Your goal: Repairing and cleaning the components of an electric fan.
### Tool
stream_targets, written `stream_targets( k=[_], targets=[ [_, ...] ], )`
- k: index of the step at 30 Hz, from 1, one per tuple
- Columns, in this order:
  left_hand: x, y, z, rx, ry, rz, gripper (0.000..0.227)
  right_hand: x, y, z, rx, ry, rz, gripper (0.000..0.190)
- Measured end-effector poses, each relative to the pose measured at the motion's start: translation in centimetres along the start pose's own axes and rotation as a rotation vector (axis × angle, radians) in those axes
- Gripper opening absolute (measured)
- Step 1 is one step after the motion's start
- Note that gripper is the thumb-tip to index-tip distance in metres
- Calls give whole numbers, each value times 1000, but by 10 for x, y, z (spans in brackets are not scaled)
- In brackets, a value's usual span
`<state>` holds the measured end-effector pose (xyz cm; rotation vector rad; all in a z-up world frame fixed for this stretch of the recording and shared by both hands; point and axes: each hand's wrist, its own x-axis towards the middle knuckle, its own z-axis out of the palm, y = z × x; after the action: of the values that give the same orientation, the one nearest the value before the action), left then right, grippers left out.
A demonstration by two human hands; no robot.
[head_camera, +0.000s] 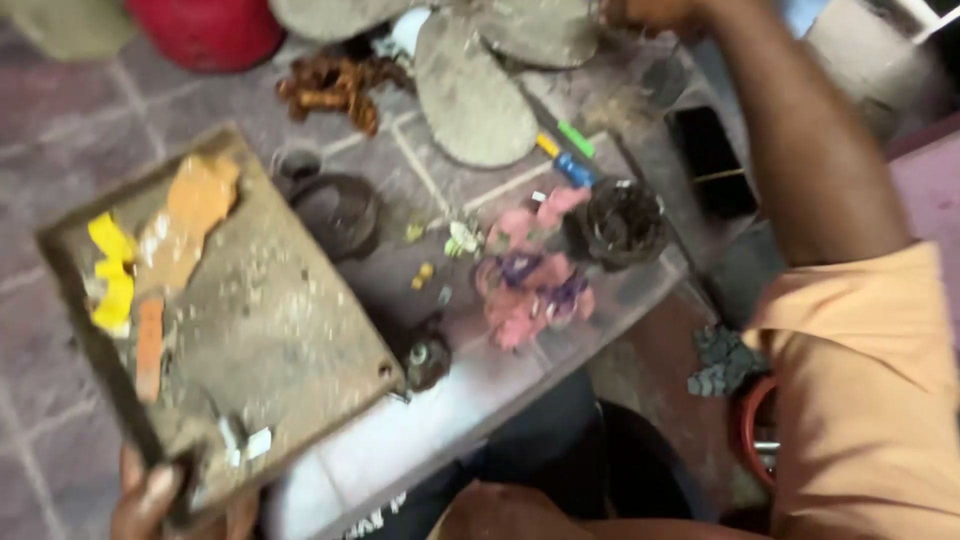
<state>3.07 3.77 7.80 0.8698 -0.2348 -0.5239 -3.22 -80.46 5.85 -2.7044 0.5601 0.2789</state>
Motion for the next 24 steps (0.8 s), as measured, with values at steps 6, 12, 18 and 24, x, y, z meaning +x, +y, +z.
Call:
stream_targets(
  k=[6,12,18,24],
  targets=[
    [38,-35,-27,-101,-149,200,55,-161,-260,12,157,176,-347,33],
    [49,-32,3,-106,-187,266,55,-209,-407,52,-208,256,-503,22],
    [52,-33,5,-85,-180,248,65,-163,-404,97,-335,221,-317,20],
    [46,-22,31,-80,-182,213,78,-170,-390,84,-217,134,-310,30]
  ],
)
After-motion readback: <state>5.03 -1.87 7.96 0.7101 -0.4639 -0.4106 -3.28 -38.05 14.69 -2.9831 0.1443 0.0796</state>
